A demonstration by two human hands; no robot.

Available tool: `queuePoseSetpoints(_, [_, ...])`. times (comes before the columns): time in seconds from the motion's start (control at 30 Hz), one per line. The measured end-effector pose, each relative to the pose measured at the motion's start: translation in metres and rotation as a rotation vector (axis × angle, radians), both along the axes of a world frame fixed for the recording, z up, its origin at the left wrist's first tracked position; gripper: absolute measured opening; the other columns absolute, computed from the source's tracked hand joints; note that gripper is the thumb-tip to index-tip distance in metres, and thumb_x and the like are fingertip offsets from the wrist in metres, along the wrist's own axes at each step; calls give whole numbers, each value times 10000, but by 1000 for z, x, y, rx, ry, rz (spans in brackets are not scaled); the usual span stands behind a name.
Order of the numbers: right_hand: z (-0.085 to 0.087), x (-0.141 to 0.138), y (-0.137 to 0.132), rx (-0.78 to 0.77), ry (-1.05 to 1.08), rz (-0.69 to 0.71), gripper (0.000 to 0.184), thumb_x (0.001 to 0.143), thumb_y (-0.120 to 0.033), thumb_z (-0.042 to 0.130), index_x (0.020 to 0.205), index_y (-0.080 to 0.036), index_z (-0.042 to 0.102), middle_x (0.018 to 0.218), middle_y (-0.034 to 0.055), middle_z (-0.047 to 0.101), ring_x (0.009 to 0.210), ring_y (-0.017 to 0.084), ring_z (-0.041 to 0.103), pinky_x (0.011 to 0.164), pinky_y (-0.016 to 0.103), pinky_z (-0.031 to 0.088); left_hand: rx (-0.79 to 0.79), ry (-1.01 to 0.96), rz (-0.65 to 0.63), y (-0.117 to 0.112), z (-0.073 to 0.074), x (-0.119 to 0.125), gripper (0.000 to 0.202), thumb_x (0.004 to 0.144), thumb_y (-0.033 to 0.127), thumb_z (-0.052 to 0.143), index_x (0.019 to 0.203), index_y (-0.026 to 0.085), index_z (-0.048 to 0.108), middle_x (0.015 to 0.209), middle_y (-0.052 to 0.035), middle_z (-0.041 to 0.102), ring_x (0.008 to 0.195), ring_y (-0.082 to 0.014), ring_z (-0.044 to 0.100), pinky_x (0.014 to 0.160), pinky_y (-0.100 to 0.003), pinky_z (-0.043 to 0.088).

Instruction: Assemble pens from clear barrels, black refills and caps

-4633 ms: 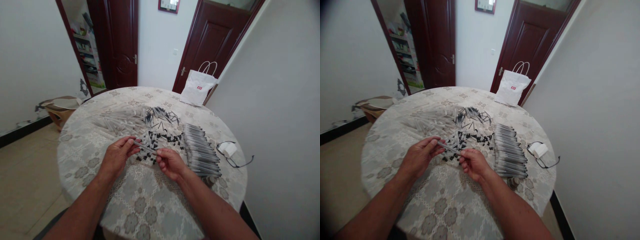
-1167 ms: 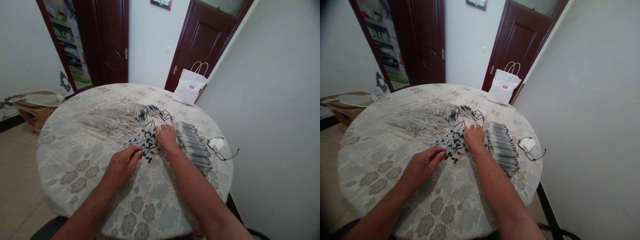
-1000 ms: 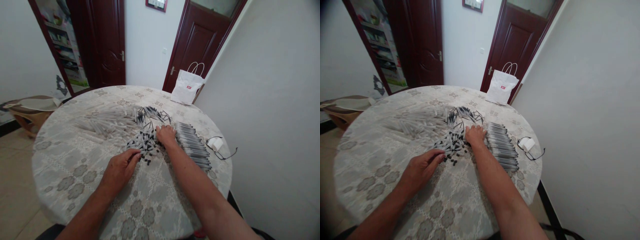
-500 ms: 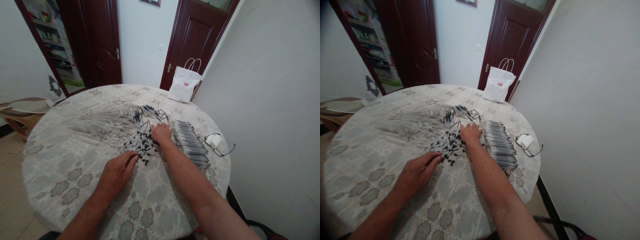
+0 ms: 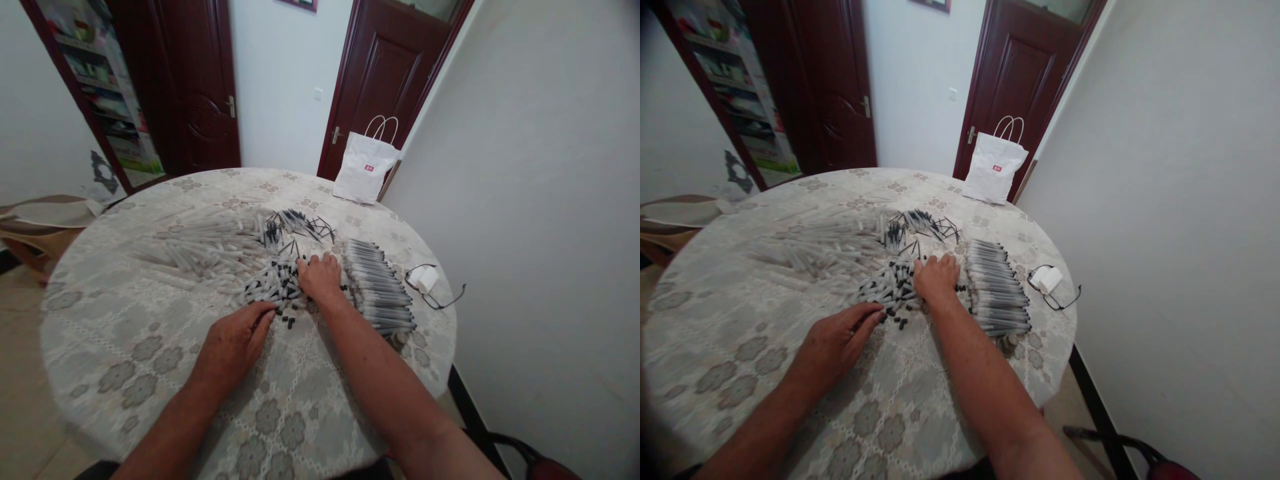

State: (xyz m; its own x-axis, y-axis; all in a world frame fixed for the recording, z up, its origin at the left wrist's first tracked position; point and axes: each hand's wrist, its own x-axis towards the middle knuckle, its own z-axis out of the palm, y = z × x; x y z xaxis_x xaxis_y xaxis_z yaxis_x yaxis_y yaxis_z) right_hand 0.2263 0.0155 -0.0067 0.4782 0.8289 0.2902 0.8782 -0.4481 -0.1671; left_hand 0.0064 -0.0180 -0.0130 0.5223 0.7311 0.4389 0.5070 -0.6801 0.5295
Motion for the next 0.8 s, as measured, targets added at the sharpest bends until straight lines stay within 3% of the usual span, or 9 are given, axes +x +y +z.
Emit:
queuePoseSetpoints(0.13, [-5,1,-6,-29,33,-49,552,1006,-549,450,1151,-82,705,1201,264,640,1163,364,568,944,479,435,14,28,1,0,-1,0,297,997,390,515,1111,224,733,1040,-43,797,882,-224,758,823,-313,565])
queuePoseSetpoints(0.37, [8,-10,-37,84,-60,74,494,1021,-554,429,1127,-149,690,1169,206,660,1142,331,560,980,479,403,38,21,-26,0,-1,1,301,1001,391,506,1108,222,731,1045,-48,796,889,-222,760,849,-317,571])
queuePoseSetpoints(0.57, [-3,-8,-50,16,-38,4,451,992,-549,501,1112,-160,696,1161,199,661,1149,350,549,960,510,409,52,33,-18,1,-3,1,301,1000,391,511,1121,220,727,1043,-50,797,876,-222,761,848,-313,573])
queuePoseSetpoints(0.7, [-1,-18,-55,23,-11,104,447,1001,-552,482,1167,-189,683,1235,182,639,1181,334,533,940,470,431,51,42,-23,1,-3,1,315,1005,400,494,1116,218,725,1039,-55,796,879,-227,760,839,-320,572])
queuePoseSetpoints(0.8, [3,-20,-57,71,-35,145,448,1010,-546,471,1209,-198,672,1296,179,613,1250,326,491,1009,484,395,47,40,-17,1,-3,0,317,1002,404,496,1121,219,725,1047,-55,795,887,-229,759,839,-322,572])
